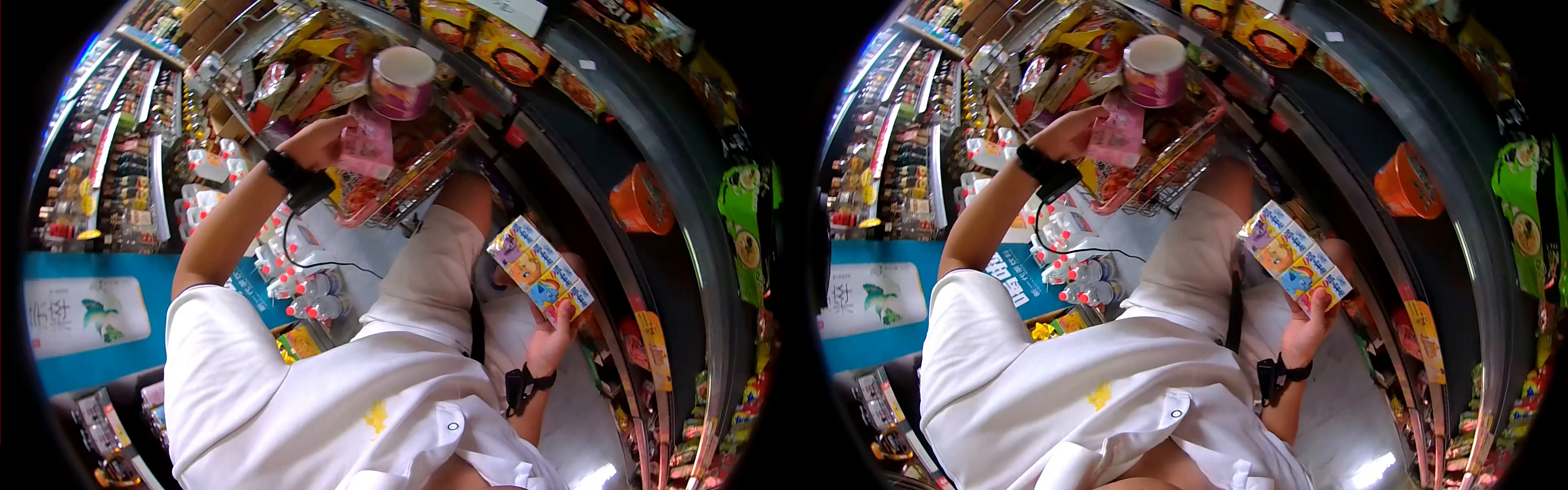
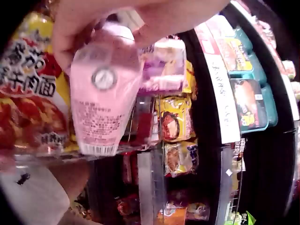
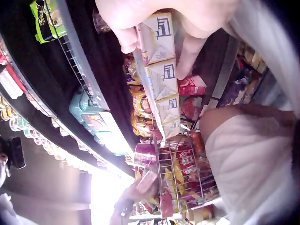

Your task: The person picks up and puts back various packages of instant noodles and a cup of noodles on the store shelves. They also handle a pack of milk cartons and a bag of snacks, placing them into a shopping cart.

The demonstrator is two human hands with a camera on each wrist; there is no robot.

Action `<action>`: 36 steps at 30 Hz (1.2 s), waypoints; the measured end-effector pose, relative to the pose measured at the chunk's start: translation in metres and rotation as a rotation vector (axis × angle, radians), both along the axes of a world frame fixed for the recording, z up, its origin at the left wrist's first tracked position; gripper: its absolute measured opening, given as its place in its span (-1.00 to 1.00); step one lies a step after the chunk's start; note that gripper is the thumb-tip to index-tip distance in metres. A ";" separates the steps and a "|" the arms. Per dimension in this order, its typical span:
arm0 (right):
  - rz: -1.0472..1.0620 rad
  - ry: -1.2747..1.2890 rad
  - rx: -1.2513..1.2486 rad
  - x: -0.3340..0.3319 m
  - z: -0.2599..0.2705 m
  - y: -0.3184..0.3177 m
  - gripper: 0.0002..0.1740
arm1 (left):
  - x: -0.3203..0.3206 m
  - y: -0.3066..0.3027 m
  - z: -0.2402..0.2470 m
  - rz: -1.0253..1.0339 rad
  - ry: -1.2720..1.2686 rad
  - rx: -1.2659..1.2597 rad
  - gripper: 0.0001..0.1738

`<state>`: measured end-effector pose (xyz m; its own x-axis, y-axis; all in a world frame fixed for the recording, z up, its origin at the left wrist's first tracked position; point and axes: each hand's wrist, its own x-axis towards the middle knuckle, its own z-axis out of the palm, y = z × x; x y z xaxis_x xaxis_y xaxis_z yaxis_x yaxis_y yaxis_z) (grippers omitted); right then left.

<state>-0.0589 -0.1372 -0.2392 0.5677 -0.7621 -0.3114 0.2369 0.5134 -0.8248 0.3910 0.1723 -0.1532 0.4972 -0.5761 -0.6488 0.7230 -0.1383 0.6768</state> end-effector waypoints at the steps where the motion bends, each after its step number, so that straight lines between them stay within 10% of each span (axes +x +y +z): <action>1: 0.002 0.019 -0.002 0.001 -0.001 -0.001 -0.26 | -0.014 0.010 0.018 -0.016 -0.073 0.089 -0.64; 4: 0.031 -0.051 0.063 0.008 -0.001 -0.003 -0.25 | -0.039 0.055 0.049 -0.290 -0.587 0.107 -0.53; 7: 0.101 -0.089 0.070 0.011 -0.007 -0.005 -0.23 | -0.081 0.054 0.102 -0.213 -0.548 0.538 -0.43; 20: 0.435 -0.196 -0.036 0.033 0.108 0.052 -0.50 | -0.160 -0.025 0.115 -0.711 -0.851 0.173 -0.47; 26: 0.319 -0.010 -0.263 -0.021 0.133 0.061 -0.54 | -0.205 -0.095 0.052 -1.022 -0.472 -0.109 -0.45; 30: -0.122 0.108 -0.528 -0.073 0.119 0.073 -0.47 | -0.253 -0.112 0.004 -1.047 -0.385 -0.327 -0.46; 36: -0.012 0.277 -0.136 -0.123 0.100 0.111 -0.28 | -0.280 -0.134 -0.021 -1.332 -0.101 -0.225 -0.48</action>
